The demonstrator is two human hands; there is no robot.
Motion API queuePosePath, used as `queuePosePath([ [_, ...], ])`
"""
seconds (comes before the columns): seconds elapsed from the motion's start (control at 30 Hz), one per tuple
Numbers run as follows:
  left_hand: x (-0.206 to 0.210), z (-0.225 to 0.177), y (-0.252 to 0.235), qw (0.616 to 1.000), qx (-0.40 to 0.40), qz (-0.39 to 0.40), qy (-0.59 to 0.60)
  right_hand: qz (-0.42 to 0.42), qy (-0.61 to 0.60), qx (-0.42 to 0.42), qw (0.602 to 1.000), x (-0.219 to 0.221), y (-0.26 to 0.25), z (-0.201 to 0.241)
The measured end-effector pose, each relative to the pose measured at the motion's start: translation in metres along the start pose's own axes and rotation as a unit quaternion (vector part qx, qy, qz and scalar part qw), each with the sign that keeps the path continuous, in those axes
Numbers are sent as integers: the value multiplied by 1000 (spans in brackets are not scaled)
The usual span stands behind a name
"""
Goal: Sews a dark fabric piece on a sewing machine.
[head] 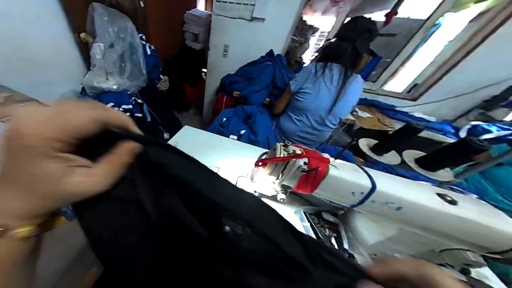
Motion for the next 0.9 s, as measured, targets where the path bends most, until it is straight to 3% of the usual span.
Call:
queuePosePath([
  [0.1, 103, 62, 33, 986, -99, 130, -25, 61, 116, 116, 985, 59, -4, -87],
  [0.17, 168, 101, 70, 963, -178, 199, -28, 102, 245, 186, 946, 93, 3, -124],
  [0.23, 213, 112, 93, 933, -249, 258, -31, 80, 365, 203, 905, 109, 13, -141],
  [0.3, 240, 101, 102, 938, -236, 253, -29, 25, 430, 192, 882, 111, 14, -146],
  [0.37, 257, 84, 102, 950, -194, 246, 4, 3, 443, 173, 880, 109, 9, -153],
  [0.53, 276, 69, 98, 932, -159, 313, 91, 9, 457, 117, 882, 123, -3, -172],
  [0.73, 273, 83, 98, 913, -173, 325, 176, 54, 481, 230, 844, 106, -5, -153],
  [0.8, 272, 85, 95, 902, -173, 344, 193, 54, 458, 189, 867, 112, -8, -132],
  [0.9, 276, 78, 91, 911, -164, 332, 182, 97, 365, 24, 925, 157, -25, -84],
])
Point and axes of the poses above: each hand's wrist, its own y-axis away from the middle knuckle, its own x-axis out of the palm, z = x × y, the point moved 3 cm from there along -y, towards the middle knuckle, and after that the axes turned 11 degrees about y, right-handed, at the moved point
